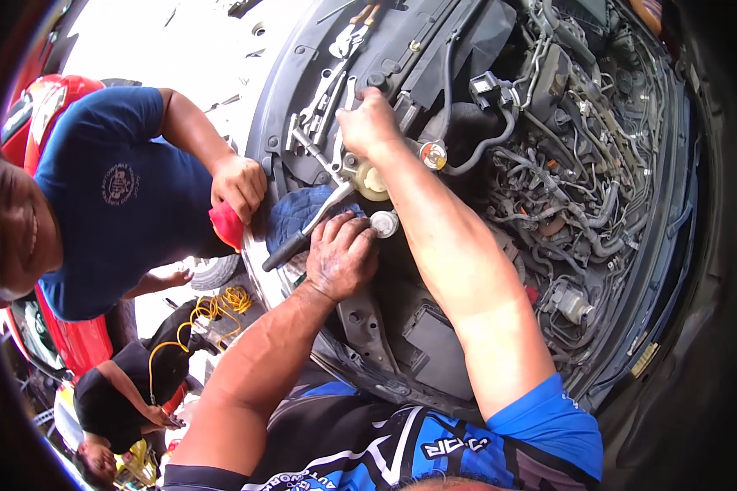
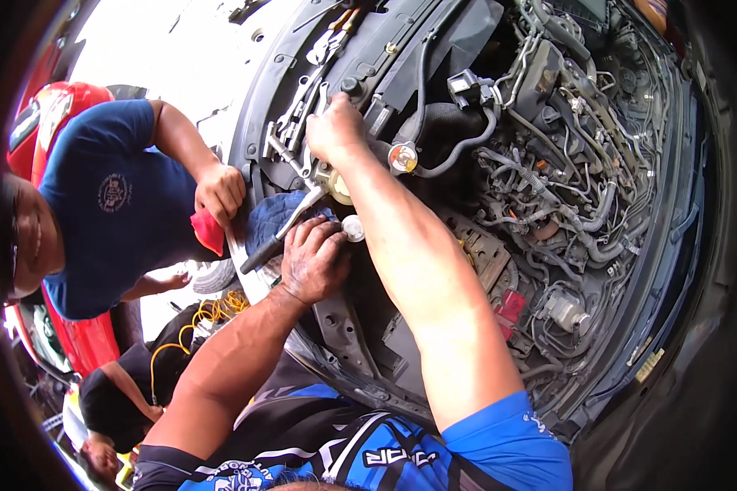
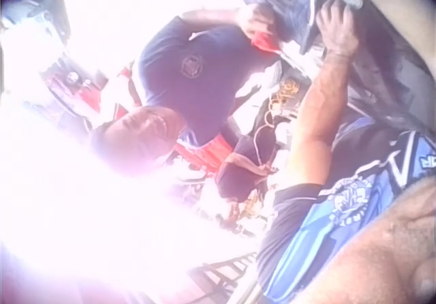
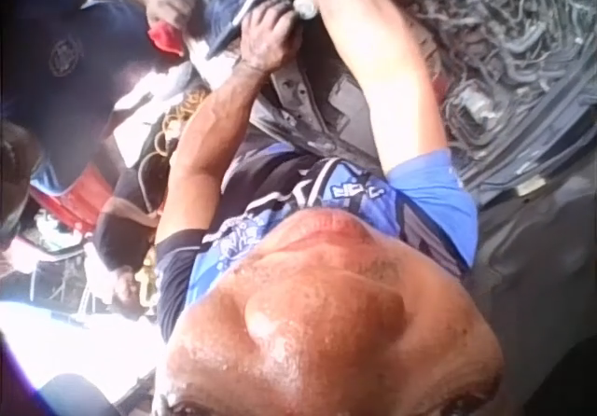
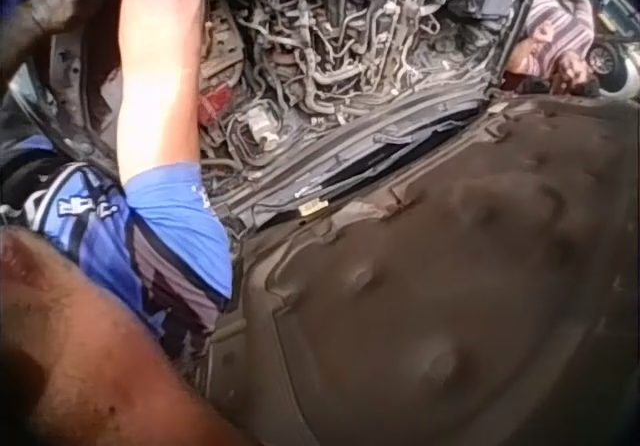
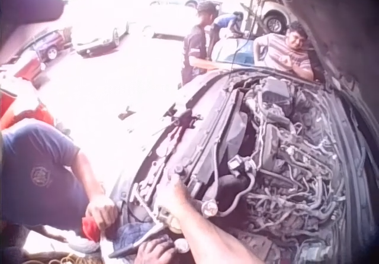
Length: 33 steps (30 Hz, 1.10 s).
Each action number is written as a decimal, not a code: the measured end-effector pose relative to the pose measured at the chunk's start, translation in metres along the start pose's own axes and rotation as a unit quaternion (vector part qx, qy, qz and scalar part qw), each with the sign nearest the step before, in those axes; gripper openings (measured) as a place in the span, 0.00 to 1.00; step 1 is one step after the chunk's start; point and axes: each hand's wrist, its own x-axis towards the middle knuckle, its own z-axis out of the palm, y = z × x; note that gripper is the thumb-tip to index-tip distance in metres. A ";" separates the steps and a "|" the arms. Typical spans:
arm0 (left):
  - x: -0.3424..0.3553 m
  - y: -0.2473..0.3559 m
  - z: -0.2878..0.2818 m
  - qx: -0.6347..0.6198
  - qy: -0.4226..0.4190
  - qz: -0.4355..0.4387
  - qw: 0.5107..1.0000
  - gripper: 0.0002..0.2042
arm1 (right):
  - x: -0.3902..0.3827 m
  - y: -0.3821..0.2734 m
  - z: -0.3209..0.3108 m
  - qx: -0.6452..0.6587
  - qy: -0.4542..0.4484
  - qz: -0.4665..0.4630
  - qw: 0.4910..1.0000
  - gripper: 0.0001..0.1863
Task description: Manually repairing or maintaining components within a car engine bay using hand tools.
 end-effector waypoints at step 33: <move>0.308 0.233 0.156 0.010 -0.073 0.324 0.943 0.20 | -0.083 0.354 -0.423 -0.123 0.179 0.154 0.964 0.43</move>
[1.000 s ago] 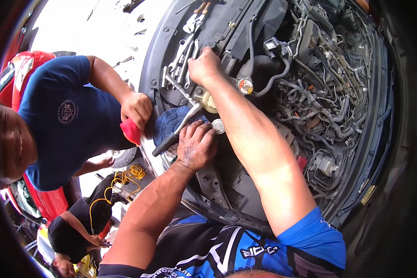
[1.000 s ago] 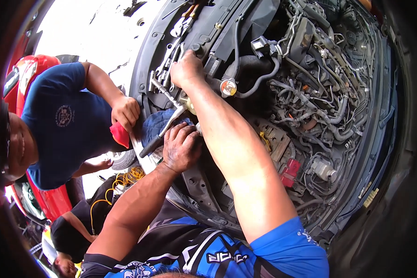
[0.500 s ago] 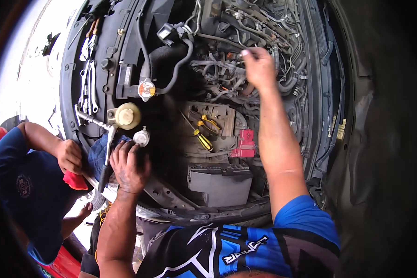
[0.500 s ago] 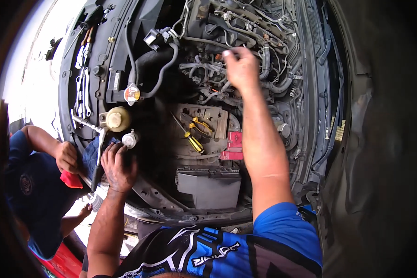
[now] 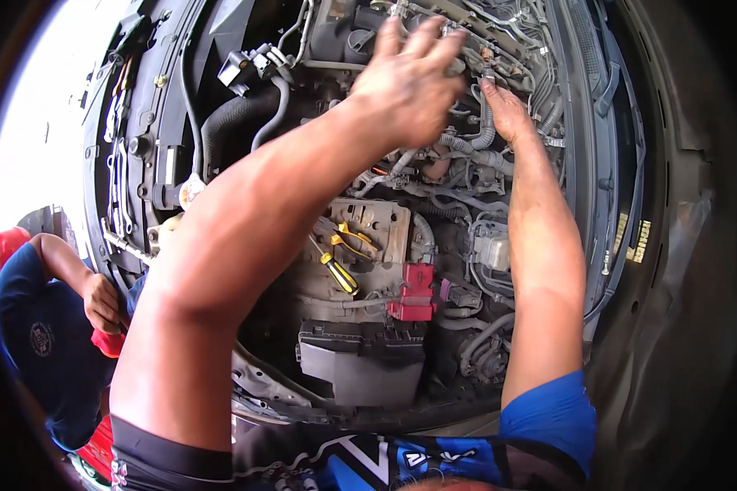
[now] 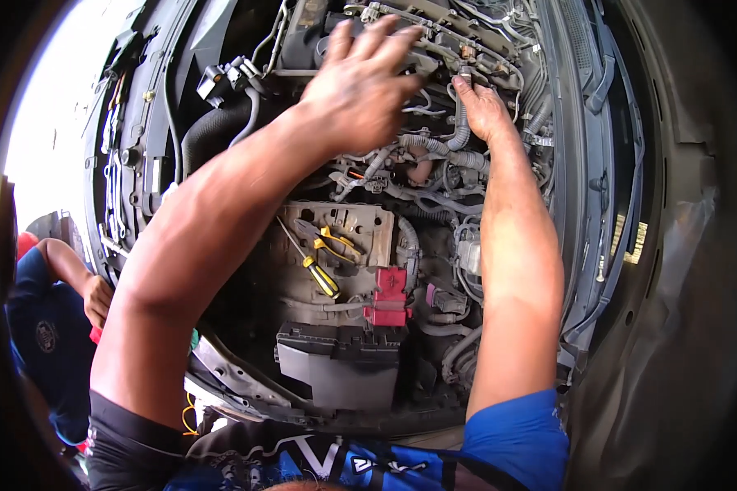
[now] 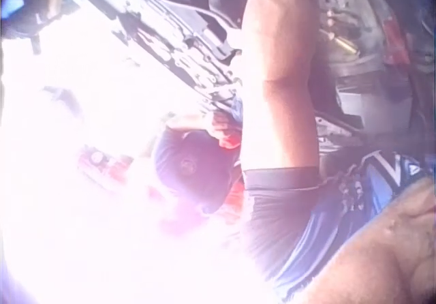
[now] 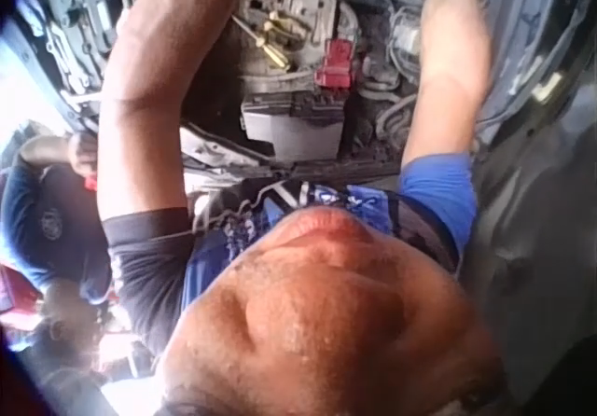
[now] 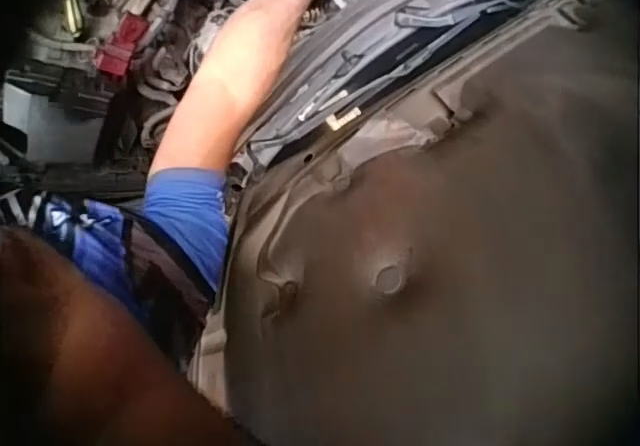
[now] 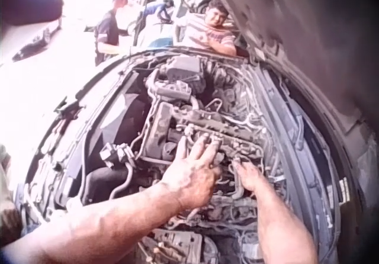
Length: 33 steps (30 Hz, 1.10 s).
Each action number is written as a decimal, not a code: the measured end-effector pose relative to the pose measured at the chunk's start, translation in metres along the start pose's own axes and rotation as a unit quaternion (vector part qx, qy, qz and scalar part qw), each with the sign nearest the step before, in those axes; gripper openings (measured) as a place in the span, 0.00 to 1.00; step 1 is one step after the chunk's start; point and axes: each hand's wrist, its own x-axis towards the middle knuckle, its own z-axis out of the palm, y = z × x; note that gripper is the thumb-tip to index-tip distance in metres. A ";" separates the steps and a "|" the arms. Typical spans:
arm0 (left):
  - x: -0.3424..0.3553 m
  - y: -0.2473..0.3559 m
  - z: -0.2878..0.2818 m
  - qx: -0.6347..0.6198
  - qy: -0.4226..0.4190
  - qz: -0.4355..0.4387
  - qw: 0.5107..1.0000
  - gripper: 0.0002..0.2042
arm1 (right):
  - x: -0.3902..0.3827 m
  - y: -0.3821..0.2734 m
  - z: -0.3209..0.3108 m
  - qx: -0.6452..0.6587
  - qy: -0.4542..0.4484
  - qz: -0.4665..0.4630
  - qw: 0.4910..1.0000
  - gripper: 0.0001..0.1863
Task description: Manually repairing or maintaining components within a car engine bay using hand tools.
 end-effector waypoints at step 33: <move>0.134 0.016 0.126 -0.010 -0.207 -0.073 0.976 0.39 | 0.049 0.076 0.010 0.140 0.032 0.040 0.989 0.49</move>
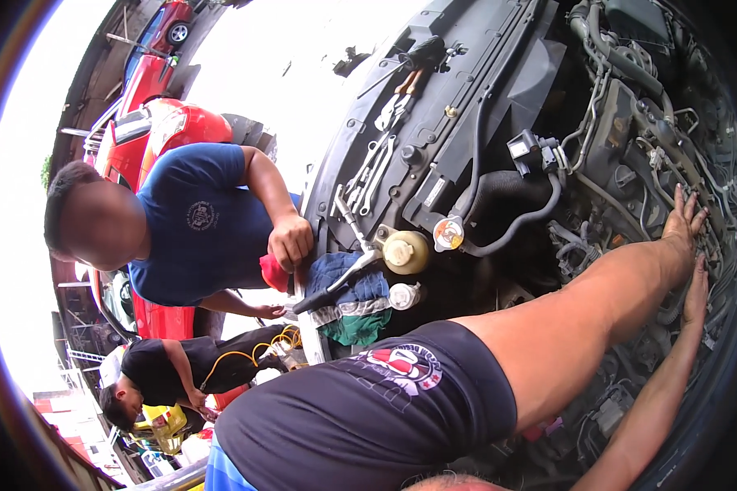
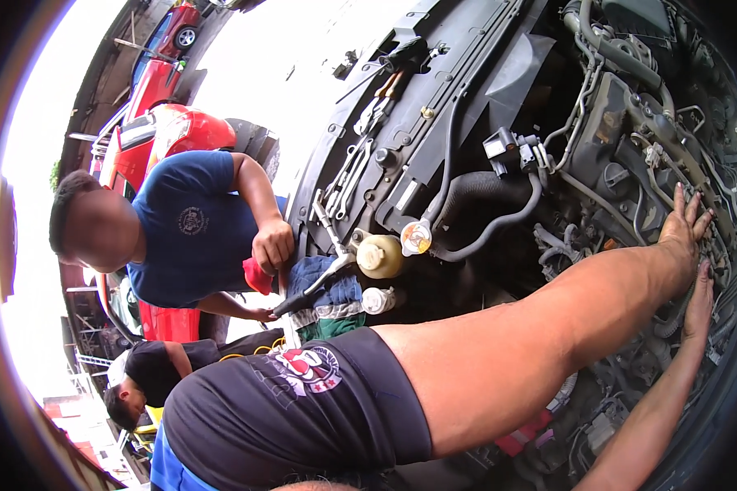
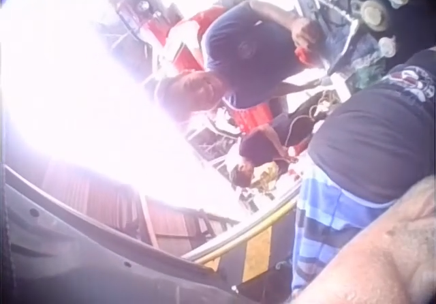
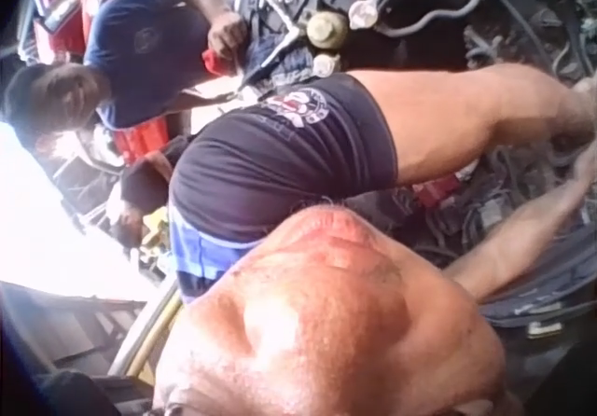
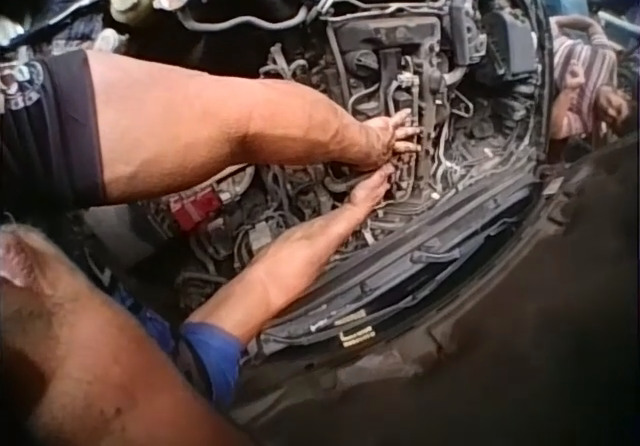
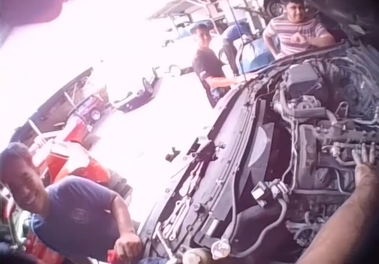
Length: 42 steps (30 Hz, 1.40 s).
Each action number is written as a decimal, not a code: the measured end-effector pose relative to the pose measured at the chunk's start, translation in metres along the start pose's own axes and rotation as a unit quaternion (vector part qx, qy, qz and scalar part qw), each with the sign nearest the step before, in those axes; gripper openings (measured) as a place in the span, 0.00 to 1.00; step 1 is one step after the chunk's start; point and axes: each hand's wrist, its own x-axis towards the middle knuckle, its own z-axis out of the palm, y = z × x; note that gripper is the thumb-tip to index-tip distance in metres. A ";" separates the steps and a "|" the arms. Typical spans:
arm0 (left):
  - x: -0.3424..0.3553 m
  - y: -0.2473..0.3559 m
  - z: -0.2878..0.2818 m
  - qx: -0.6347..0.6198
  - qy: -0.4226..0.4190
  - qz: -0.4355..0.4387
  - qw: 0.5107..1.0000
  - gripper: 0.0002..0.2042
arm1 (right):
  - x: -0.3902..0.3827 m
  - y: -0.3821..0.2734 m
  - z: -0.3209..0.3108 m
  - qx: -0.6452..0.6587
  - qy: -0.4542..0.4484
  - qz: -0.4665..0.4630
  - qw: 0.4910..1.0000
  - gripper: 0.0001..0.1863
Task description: Manually repairing or maintaining components within a car engine bay using hand tools.
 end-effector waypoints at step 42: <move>-0.020 -0.003 -0.011 -0.100 -0.066 0.049 0.992 0.46 | -0.004 0.003 0.009 0.117 0.060 0.027 0.991 0.52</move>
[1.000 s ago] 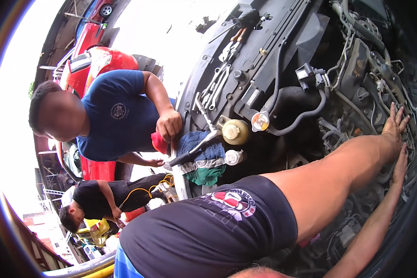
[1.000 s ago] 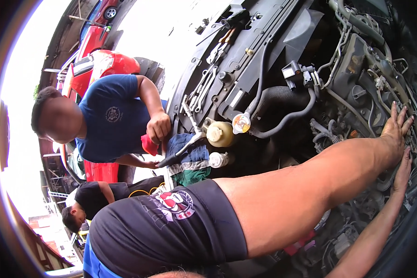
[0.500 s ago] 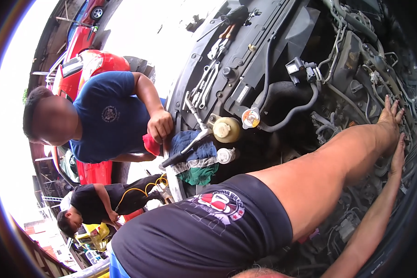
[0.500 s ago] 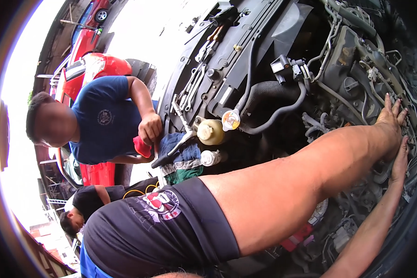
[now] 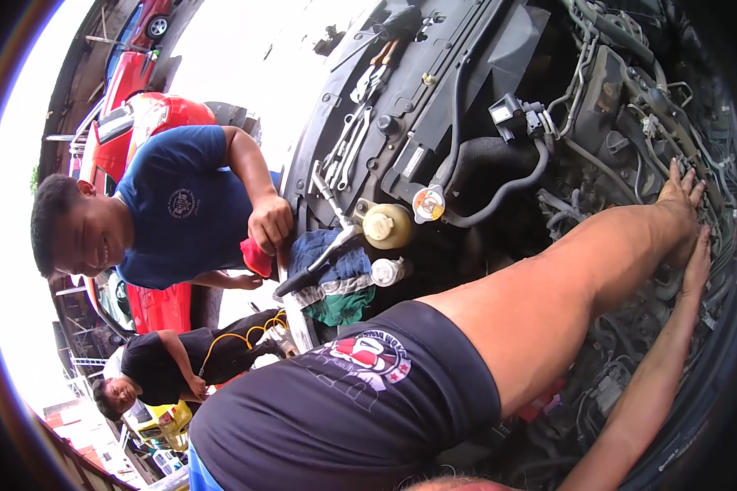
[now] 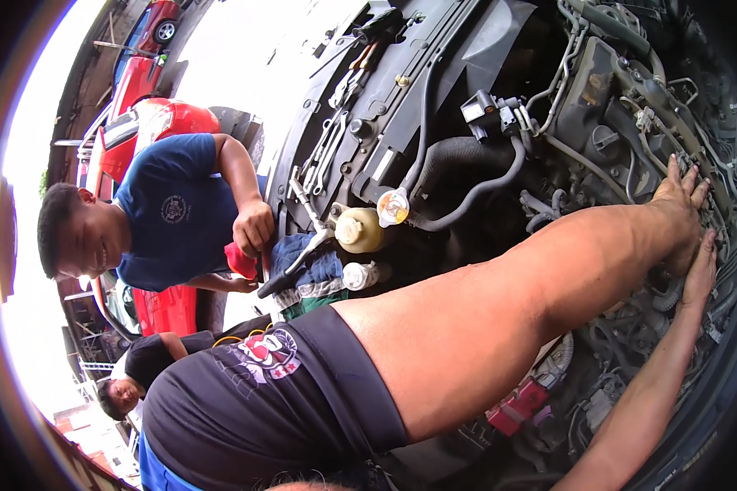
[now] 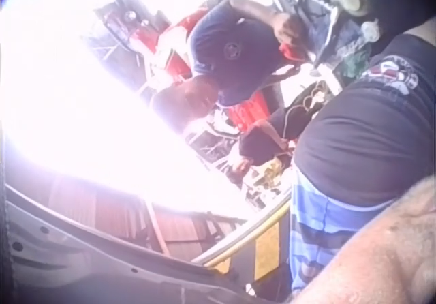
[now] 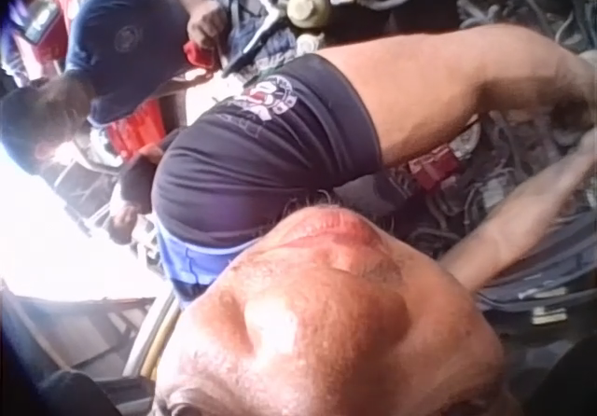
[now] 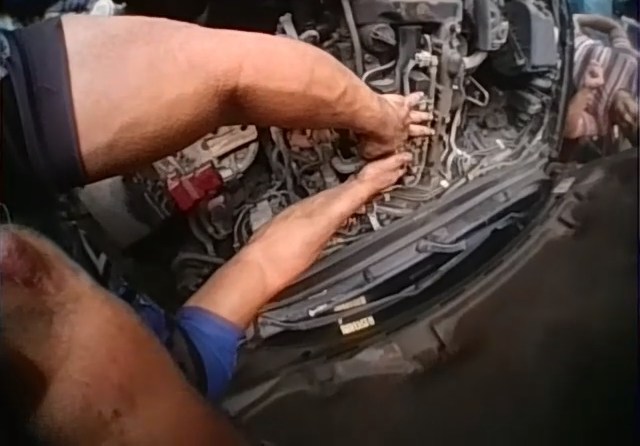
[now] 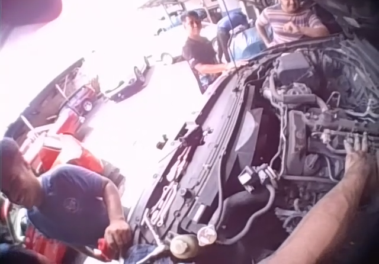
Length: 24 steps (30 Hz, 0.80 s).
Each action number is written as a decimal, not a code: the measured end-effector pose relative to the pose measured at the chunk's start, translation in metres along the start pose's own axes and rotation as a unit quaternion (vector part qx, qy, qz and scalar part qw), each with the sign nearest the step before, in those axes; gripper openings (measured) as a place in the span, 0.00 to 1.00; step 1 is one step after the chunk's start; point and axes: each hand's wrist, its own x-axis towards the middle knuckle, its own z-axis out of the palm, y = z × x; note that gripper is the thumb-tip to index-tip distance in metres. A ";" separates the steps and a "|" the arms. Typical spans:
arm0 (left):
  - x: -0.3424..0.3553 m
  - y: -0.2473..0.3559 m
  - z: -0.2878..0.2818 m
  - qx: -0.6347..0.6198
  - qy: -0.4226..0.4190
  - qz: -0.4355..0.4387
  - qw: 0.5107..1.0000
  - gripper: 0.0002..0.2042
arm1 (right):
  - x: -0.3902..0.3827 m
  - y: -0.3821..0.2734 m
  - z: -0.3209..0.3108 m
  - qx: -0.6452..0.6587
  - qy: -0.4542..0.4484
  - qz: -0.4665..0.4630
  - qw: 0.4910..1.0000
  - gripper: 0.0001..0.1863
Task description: Manually repairing or maintaining components within a car engine bay using hand tools.
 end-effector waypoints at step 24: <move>0.003 -0.008 0.001 -0.004 0.047 -0.023 0.999 0.46 | -0.006 -0.024 0.009 0.003 -0.082 0.038 0.996 0.54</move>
